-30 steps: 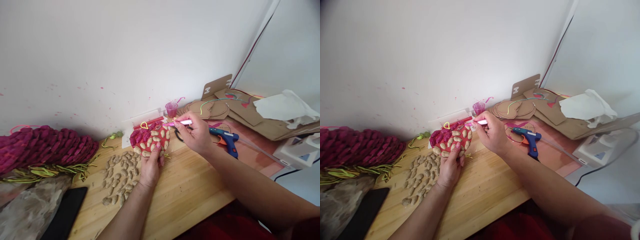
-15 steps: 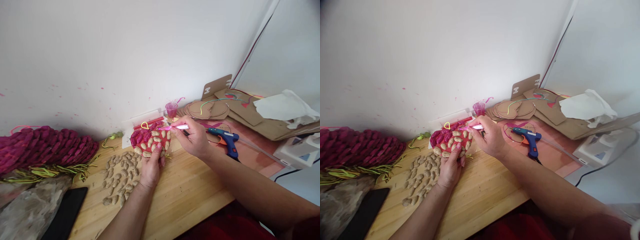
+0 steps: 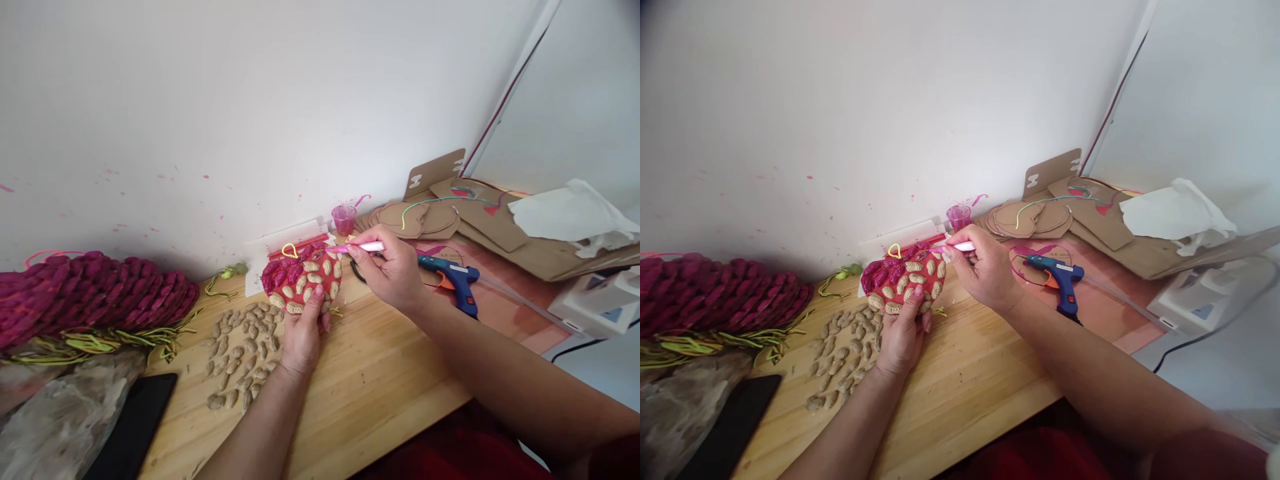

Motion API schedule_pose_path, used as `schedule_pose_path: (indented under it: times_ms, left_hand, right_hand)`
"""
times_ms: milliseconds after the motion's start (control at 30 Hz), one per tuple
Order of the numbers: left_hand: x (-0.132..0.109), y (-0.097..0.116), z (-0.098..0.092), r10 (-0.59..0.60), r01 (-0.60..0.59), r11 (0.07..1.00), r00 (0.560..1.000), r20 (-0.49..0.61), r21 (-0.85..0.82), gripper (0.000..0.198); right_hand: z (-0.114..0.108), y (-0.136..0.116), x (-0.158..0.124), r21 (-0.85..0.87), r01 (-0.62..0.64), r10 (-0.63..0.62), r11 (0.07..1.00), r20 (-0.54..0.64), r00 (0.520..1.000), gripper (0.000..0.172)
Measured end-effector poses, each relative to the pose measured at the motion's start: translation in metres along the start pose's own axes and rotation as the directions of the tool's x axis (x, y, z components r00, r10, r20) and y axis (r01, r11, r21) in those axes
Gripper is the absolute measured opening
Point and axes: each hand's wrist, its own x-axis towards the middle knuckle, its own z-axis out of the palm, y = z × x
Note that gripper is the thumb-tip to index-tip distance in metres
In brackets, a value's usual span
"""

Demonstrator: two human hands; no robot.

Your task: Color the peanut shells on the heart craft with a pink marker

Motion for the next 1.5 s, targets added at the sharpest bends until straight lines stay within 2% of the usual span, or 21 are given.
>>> schedule_pose_path:
  times_ms: [167,300,467,633,767,833,967,1100,1233,1367,1500]
  left_hand:
    - [0.000,0.001,0.001,-0.007,0.007,1.000,1.000,0.004,0.010,0.054]
    - [0.000,0.000,-0.001,-0.008,0.007,0.999,1.000,0.022,0.038,0.056]
    - [0.000,-0.003,-0.004,-0.003,0.000,0.999,0.999,0.046,0.052,0.055]
    - [0.001,-0.006,-0.006,-0.001,-0.001,0.999,0.999,0.046,0.045,0.053]
    - [0.001,-0.005,-0.006,-0.007,0.005,0.999,0.999,0.039,0.048,0.050]
    - [0.001,-0.005,-0.005,0.007,-0.007,1.000,1.000,0.017,0.027,0.050]
    - [0.001,-0.006,-0.005,0.004,-0.005,0.999,1.000,0.029,0.037,0.051]
    - [0.001,-0.010,-0.008,-0.007,0.003,0.997,0.999,0.047,0.082,0.051]
    - [0.001,-0.010,-0.010,0.025,-0.031,0.994,0.998,0.056,0.104,0.052]
    - [0.002,-0.009,-0.009,0.026,-0.032,0.994,0.998,0.057,0.103,0.051]
    - [0.001,-0.006,-0.005,0.006,-0.012,0.992,0.999,0.049,0.126,0.055]
  right_hand:
    - [0.001,0.002,-0.001,0.017,0.019,-0.020,1.000,0.035,0.999,0.005]
    - [0.001,0.002,-0.002,0.030,-0.044,0.044,0.999,0.006,0.999,0.008]
    - [0.001,0.001,-0.001,0.014,0.052,-0.053,0.999,0.048,0.997,0.004]
    - [0.001,0.002,-0.001,0.035,0.003,-0.003,0.999,0.003,1.000,0.005]
    - [0.001,0.001,-0.001,0.004,0.060,-0.060,0.998,0.061,0.996,0.004]
    - [0.001,0.002,-0.001,-0.019,0.058,-0.057,0.998,0.048,0.997,0.004]
    - [0.002,0.003,-0.001,0.054,0.024,-0.024,0.998,0.006,1.000,0.004]
    - [0.002,0.003,-0.002,0.011,0.098,-0.098,0.995,0.041,0.994,0.005]
    - [0.002,0.002,-0.001,0.015,0.096,-0.096,0.995,-0.001,0.995,0.004]
    - [0.003,-0.001,-0.002,0.010,0.142,-0.143,0.990,0.044,0.989,0.005]
    - [0.003,-0.001,-0.003,-0.029,0.131,-0.129,0.991,0.053,0.990,0.004]
